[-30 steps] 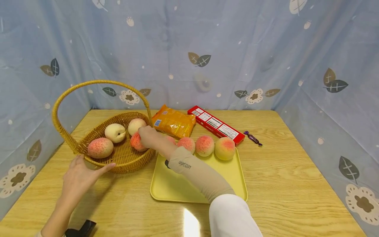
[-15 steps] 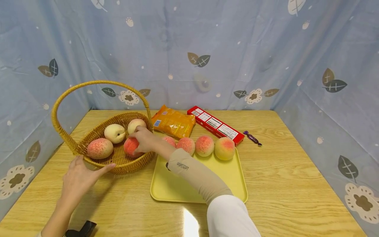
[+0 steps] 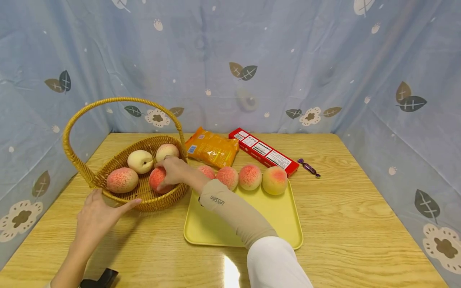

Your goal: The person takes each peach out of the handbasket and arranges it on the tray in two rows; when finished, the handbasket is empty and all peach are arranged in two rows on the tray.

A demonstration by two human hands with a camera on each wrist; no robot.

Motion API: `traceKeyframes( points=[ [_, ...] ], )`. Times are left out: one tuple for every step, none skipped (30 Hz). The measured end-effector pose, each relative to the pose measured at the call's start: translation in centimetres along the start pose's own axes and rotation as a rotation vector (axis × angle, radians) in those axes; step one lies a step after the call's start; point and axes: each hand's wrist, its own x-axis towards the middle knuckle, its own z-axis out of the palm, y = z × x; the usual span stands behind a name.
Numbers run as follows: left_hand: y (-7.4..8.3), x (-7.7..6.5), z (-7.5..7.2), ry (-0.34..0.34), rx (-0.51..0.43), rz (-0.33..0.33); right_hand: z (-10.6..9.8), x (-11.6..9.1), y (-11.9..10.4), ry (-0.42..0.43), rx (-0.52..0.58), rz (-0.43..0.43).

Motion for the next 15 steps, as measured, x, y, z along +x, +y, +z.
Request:
traceKeyframes(
  points=[
    [0.03,-0.02,0.00,0.000,-0.002,-0.001,0.03,0.01,0.00,-0.002,0.011,0.008],
    [0.05,-0.04,-0.01,0.001,-0.005,-0.003,0.07,0.02,0.03,-0.001,0.020,0.017],
    [0.08,-0.05,-0.02,0.000,-0.007,-0.004,0.11,0.00,0.05,0.001,0.030,0.023],
    [0.11,-0.06,-0.03,-0.001,-0.010,-0.007,0.16,-0.03,0.06,0.007,0.038,0.027],
    [0.13,-0.06,-0.04,-0.001,-0.012,-0.008,0.20,-0.07,0.05,0.017,0.038,0.033],
    [0.15,-0.05,-0.05,-0.001,-0.014,-0.008,0.24,-0.12,0.03,0.031,0.034,0.039],
    [0.16,-0.03,-0.06,0.001,-0.014,-0.007,0.30,-0.17,0.02,0.049,0.028,0.046],
    [0.18,-0.01,-0.07,0.000,-0.013,-0.007,0.37,-0.22,0.01,0.065,0.019,0.052],
    [0.18,0.01,-0.07,0.000,-0.011,-0.007,0.43,-0.28,-0.01,0.082,0.011,0.053],
    [0.18,0.03,-0.07,-0.002,-0.009,-0.008,0.50,-0.31,-0.01,0.100,0.004,0.055],
    [0.17,0.05,-0.07,-0.003,-0.008,-0.008,0.58,-0.35,0.00,0.119,-0.004,0.058],
    [0.16,0.06,-0.06,-0.005,-0.006,-0.009,0.66,-0.38,0.04,0.136,-0.007,0.057],
    [0.15,0.09,-0.04,-0.009,-0.004,-0.012,0.74,-0.42,0.09,0.151,-0.005,0.054],
    [0.13,0.12,-0.02,-0.012,-0.003,-0.015,0.82,-0.46,0.14,0.164,0.009,0.052],
    [0.11,0.15,0.00,-0.015,-0.001,-0.017,0.90,-0.50,0.21,0.176,0.031,0.051]
  ],
)
